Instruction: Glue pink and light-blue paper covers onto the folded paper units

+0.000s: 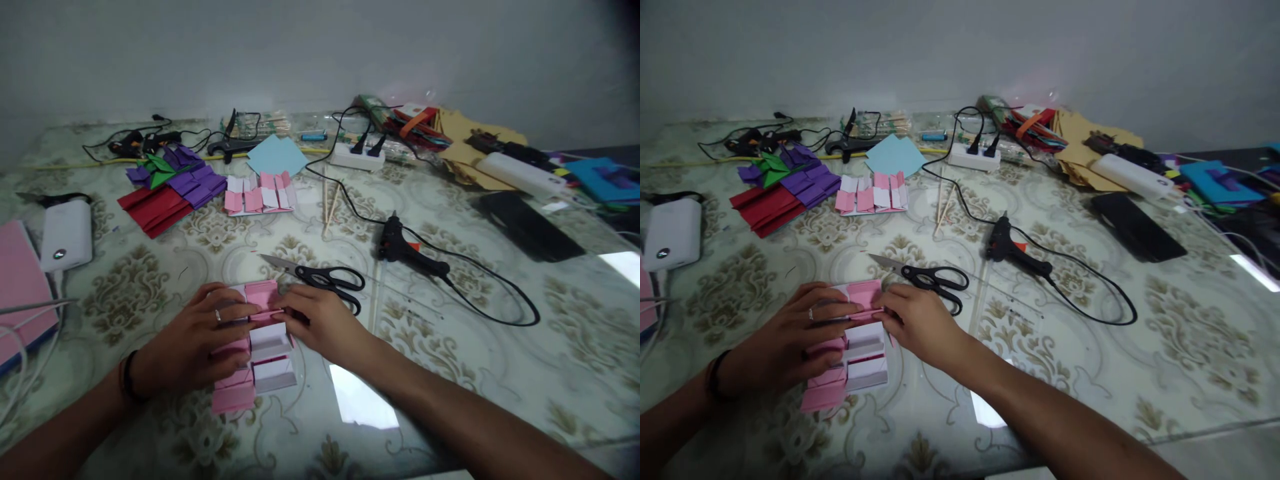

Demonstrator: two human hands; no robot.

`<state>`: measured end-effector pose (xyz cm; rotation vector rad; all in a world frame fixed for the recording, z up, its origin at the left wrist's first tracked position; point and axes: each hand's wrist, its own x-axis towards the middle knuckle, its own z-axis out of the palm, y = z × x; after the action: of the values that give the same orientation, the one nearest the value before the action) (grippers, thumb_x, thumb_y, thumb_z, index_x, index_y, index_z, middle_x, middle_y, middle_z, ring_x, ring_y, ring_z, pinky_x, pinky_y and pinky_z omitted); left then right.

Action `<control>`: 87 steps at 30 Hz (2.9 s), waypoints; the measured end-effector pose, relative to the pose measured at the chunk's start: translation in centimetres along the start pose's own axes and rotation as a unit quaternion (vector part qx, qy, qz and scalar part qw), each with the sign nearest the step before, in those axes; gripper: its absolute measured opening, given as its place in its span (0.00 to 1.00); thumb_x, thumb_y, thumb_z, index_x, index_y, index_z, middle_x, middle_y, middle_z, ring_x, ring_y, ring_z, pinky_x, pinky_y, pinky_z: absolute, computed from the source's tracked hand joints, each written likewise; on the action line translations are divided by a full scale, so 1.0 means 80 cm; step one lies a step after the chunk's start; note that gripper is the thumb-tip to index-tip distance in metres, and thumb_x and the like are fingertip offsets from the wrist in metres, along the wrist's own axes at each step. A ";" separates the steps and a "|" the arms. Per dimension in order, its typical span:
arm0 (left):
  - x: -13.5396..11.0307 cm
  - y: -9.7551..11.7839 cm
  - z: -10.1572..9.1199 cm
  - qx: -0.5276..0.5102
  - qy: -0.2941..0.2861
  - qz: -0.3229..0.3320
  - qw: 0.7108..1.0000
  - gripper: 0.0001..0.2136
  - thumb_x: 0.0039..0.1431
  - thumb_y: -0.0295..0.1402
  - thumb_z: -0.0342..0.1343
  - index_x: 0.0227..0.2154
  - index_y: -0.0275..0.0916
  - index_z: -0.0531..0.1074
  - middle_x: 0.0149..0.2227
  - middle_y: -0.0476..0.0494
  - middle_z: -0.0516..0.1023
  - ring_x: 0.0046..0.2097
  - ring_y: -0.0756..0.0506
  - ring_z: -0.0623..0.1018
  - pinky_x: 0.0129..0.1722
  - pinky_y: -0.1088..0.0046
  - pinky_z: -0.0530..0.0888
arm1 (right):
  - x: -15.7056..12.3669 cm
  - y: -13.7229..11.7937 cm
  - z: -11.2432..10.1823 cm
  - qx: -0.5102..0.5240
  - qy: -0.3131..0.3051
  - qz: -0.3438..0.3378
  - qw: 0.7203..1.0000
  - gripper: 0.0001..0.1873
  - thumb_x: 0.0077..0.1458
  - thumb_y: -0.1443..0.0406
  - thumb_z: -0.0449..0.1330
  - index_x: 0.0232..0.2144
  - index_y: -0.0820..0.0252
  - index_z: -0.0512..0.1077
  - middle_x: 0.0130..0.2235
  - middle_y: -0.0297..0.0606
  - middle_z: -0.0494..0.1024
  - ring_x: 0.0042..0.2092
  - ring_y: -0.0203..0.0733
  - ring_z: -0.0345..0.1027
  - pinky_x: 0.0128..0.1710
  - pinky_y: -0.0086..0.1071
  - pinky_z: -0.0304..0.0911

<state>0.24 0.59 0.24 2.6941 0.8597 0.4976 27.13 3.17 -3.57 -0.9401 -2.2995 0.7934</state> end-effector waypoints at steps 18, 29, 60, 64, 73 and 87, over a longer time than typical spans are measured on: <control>0.003 0.001 -0.002 -0.008 -0.002 -0.033 0.999 0.08 0.66 0.29 0.62 0.46 0.43 0.80 0.51 0.45 0.84 0.55 0.39 0.76 0.60 0.55 0.69 | 0.001 -0.002 -0.003 0.010 0.002 0.001 1.000 0.05 0.63 0.73 0.66 0.39 0.60 0.74 0.34 0.34 0.75 0.34 0.38 0.70 0.34 0.28 0.61; 0.001 0.002 -0.003 -0.012 0.007 -0.023 1.000 0.08 0.66 0.27 0.61 0.45 0.42 0.79 0.50 0.45 0.84 0.54 0.39 0.75 0.61 0.53 0.67 | 0.001 -0.002 -0.004 0.034 0.014 -0.009 0.999 0.06 0.64 0.73 0.64 0.36 0.59 0.74 0.33 0.33 0.75 0.33 0.37 0.70 0.33 0.28 0.61; 0.003 0.000 0.001 -0.013 0.002 -0.017 1.000 0.12 0.66 0.28 0.61 0.51 0.44 0.79 0.57 0.49 0.84 0.57 0.40 0.75 0.63 0.55 0.65 | -0.001 0.000 0.002 0.013 0.008 -0.004 1.000 0.04 0.69 0.68 0.63 0.39 0.59 0.78 0.37 0.37 0.81 0.38 0.40 0.76 0.38 0.29 0.66; 0.002 -0.001 0.001 -0.011 -0.002 -0.012 1.000 0.11 0.66 0.29 0.61 0.50 0.45 0.79 0.57 0.49 0.84 0.57 0.38 0.76 0.63 0.53 0.65 | -0.002 -0.002 0.001 0.007 0.003 0.003 1.000 0.05 0.67 0.70 0.63 0.38 0.58 0.78 0.37 0.36 0.81 0.38 0.39 0.76 0.38 0.29 0.66; -0.002 -0.003 0.002 -0.006 -0.017 -0.017 1.000 0.21 0.66 0.31 0.61 0.61 0.43 0.72 0.59 0.43 0.83 0.59 0.37 0.75 0.62 0.52 0.68 | 0.000 -0.005 -0.003 0.022 0.057 -0.044 0.997 0.04 0.70 0.68 0.61 0.42 0.57 0.77 0.38 0.39 0.80 0.40 0.41 0.76 0.39 0.30 0.69; -0.006 -0.004 0.001 0.023 0.023 -0.043 0.999 0.23 0.69 0.28 0.58 0.65 0.44 0.66 0.58 0.39 0.80 0.59 0.37 0.75 0.60 0.53 0.72 | -0.001 -0.005 -0.005 0.030 0.034 -0.035 0.998 0.04 0.69 0.69 0.61 0.42 0.58 0.76 0.38 0.38 0.79 0.39 0.40 0.75 0.38 0.30 0.68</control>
<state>-0.25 0.57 -0.06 2.6832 1.0062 0.5286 27.28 3.03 -3.06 -0.8413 -2.2254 0.7847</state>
